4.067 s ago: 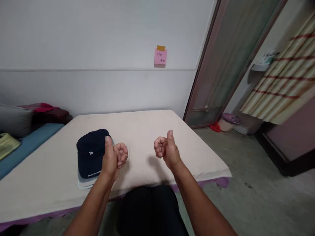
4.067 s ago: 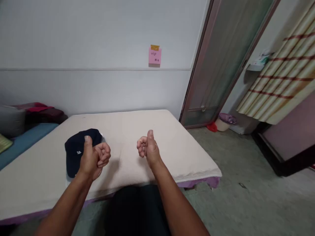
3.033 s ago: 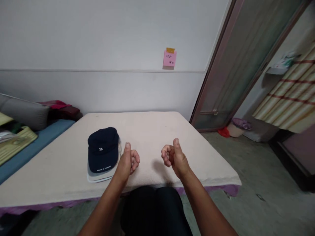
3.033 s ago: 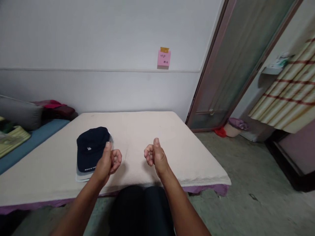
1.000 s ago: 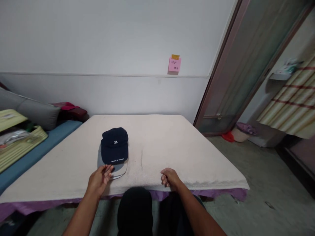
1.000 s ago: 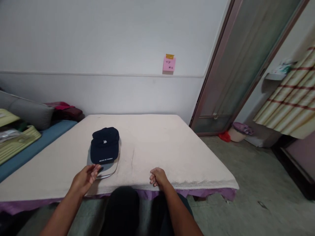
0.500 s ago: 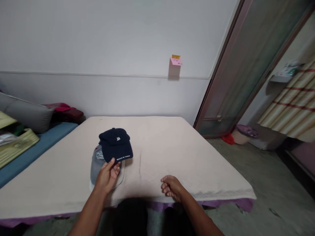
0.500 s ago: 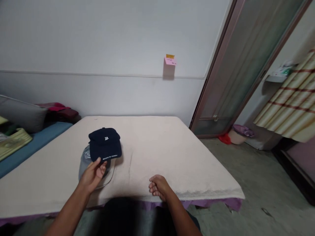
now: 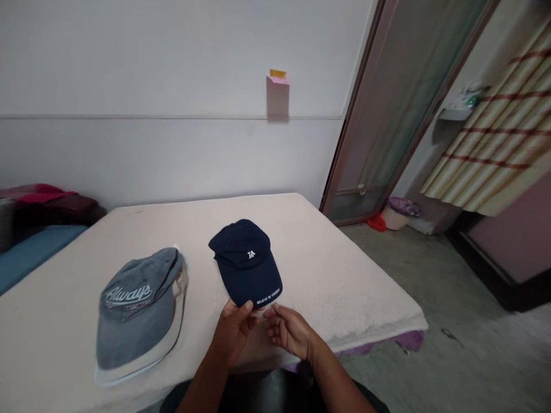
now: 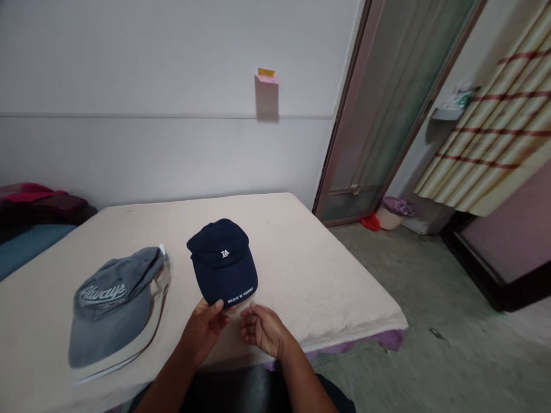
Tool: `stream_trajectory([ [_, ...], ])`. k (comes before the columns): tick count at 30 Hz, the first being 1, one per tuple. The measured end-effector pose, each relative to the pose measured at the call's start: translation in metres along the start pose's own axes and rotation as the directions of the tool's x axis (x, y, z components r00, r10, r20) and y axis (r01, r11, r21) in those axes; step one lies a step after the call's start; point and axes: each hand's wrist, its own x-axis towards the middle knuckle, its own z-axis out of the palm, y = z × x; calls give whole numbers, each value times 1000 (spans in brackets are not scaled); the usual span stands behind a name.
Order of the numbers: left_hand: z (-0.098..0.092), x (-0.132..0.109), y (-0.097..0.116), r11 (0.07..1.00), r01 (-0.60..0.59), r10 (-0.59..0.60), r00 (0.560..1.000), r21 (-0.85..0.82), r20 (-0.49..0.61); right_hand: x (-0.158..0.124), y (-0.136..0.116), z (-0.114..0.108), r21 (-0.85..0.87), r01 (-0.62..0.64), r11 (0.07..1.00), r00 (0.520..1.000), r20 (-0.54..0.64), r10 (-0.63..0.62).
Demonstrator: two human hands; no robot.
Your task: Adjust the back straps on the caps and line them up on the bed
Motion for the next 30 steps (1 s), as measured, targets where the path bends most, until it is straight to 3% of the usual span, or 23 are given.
stream_trajectory([
  [3,0,15,-15,999,31,-30,998,14,-63,5,-19,-12,162,119,979,993,-41,-114],
  [7,1,29,-34,996,65,-57,992,63,-109,8,-52,-25,200,249,948,967,-110,-231],
  [10,2,28,-46,973,132,-146,987,191,64,5,-72,-33,237,307,922,952,-95,-292],
  [13,3,20,-50,913,209,-320,899,351,299,-1,-83,-41,228,322,919,946,-111,-304],
  [15,5,16,-49,902,249,-383,840,353,384,-7,-85,-46,210,337,918,941,-109,-321],
  [17,7,17,-44,921,301,-381,834,249,399,-14,-84,-49,188,363,913,932,-64,-357],
  [21,8,38,-24,917,391,-367,903,-75,223,-23,-78,-41,122,345,931,932,71,-354],
  [24,9,63,-1,918,320,-299,947,-236,121,-24,-74,-27,137,321,937,931,138,-339],
  [27,7,79,19,902,307,-317,948,-303,16,-19,-68,-13,127,250,960,939,211,-273],
  [30,-1,77,32,900,328,-373,920,-286,-119,-11,-59,-7,59,159,985,956,240,-169],
])
